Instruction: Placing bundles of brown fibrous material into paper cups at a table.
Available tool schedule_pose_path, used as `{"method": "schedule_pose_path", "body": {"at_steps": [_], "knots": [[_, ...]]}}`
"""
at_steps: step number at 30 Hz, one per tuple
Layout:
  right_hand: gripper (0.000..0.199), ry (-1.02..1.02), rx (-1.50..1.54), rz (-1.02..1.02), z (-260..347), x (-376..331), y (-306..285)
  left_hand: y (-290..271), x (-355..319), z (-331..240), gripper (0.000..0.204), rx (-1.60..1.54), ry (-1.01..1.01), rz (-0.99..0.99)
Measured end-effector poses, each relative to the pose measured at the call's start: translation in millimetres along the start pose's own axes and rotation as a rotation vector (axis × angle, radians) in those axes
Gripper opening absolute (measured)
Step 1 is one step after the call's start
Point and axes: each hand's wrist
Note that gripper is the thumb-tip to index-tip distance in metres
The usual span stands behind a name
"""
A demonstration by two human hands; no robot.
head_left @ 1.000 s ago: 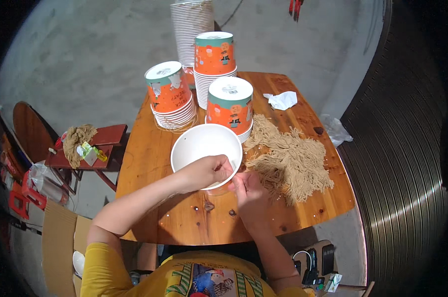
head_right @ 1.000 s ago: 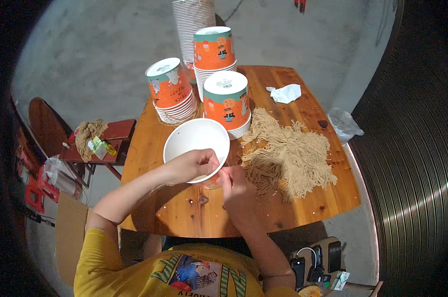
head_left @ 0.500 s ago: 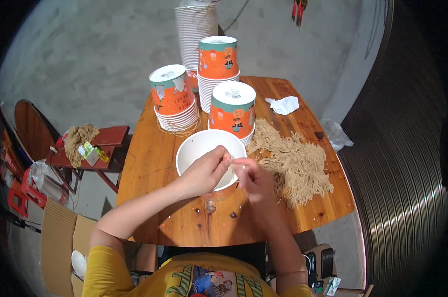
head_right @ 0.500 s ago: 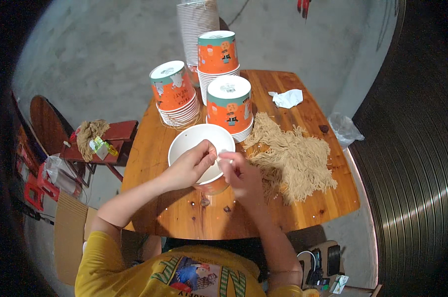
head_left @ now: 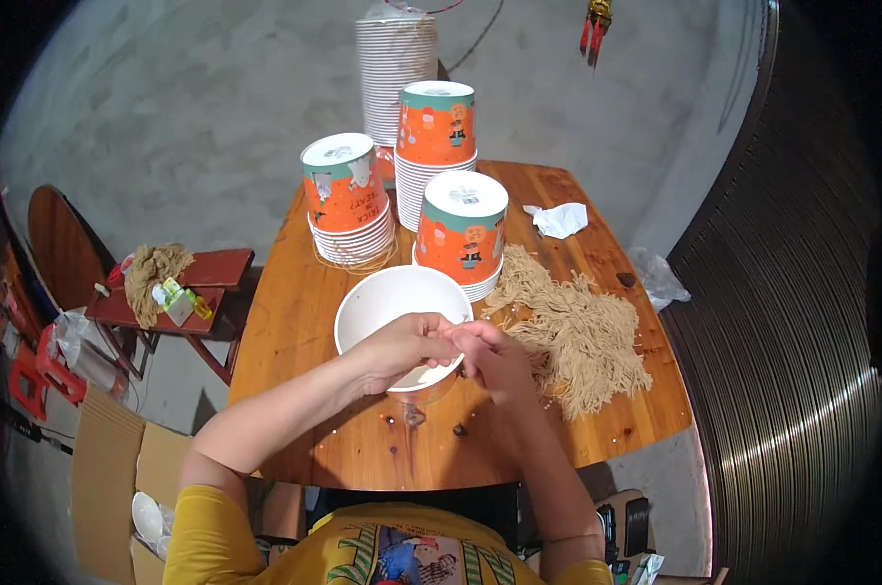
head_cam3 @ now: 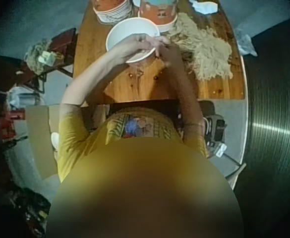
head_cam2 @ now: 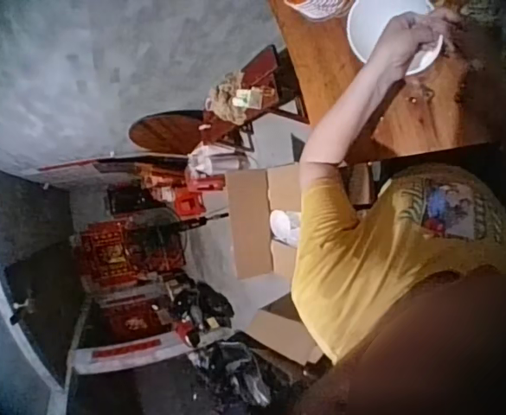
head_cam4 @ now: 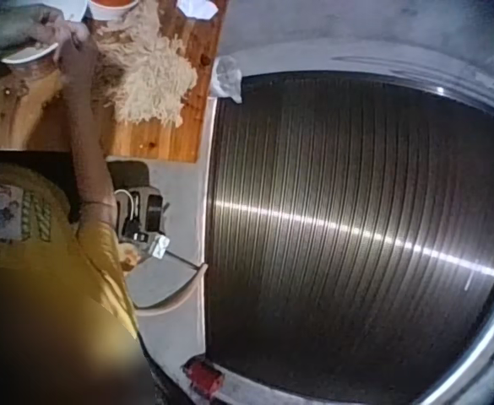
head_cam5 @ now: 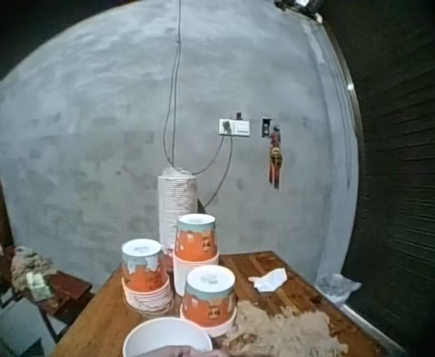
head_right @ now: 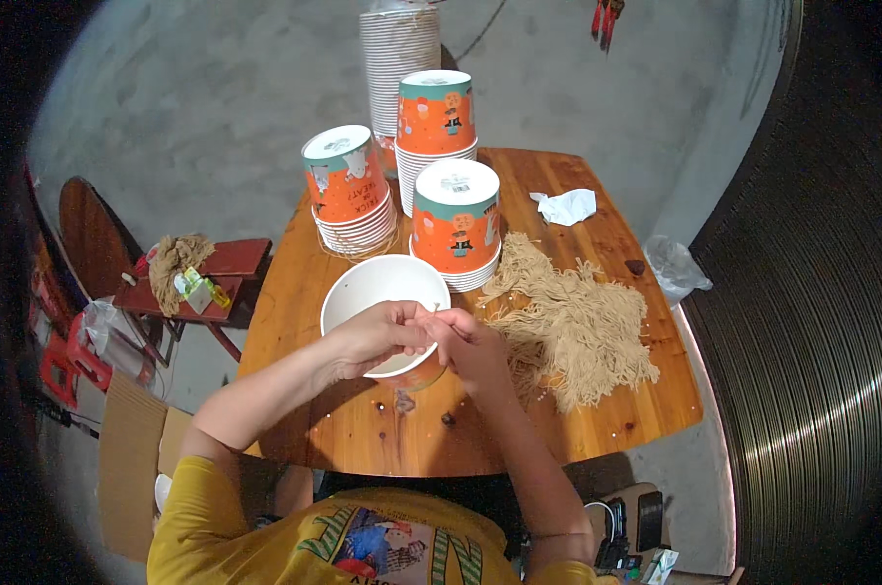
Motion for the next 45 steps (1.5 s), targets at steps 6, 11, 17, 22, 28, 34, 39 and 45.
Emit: {"method": "schedule_pose_path", "body": {"at_steps": [6,11,17,22,28,34,39,45], "knots": [[0.037,-0.23,-0.027,0.124,-8.5,0.1,-10.3,-5.2,-2.6,-4.7,0.005,-0.137,0.023,-0.055],[0.023,-0.234,-0.758,0.198,52.7,-25.8,-18.4,-11.7,-7.2,-3.3,0.005,-0.238,0.087,-0.01],[0.011,-0.069,-0.294,0.521,81.1,1.8,-14.9,0.9,-4.3,5.0,0.009,0.076,0.104,0.075],[0.02,0.004,-0.274,0.285,65.3,15.7,-17.9,4.0,-11.8,3.1,0.008,0.13,0.028,0.123],[0.017,-0.111,-0.228,0.072,26.7,0.6,-36.8,1.0,-9.5,4.4,0.008,0.067,-0.024,0.06],[0.009,-0.431,-0.69,-0.03,7.4,-20.2,-27.0,0.3,-2.3,5.4,0.008,0.111,-0.021,0.081],[0.015,-0.212,-0.572,-0.146,11.6,-37.8,-0.9,1.1,-6.6,-1.1,0.006,-0.109,-0.167,0.059],[0.014,-0.445,-0.626,-0.126,-0.2,-39.3,10.7,3.7,-3.9,-3.0,0.01,-0.152,-0.224,0.04]]}}
Point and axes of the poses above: each hand's wrist, its own x-axis towards the middle knuckle, its own y-axis out of the palm, z = x × y
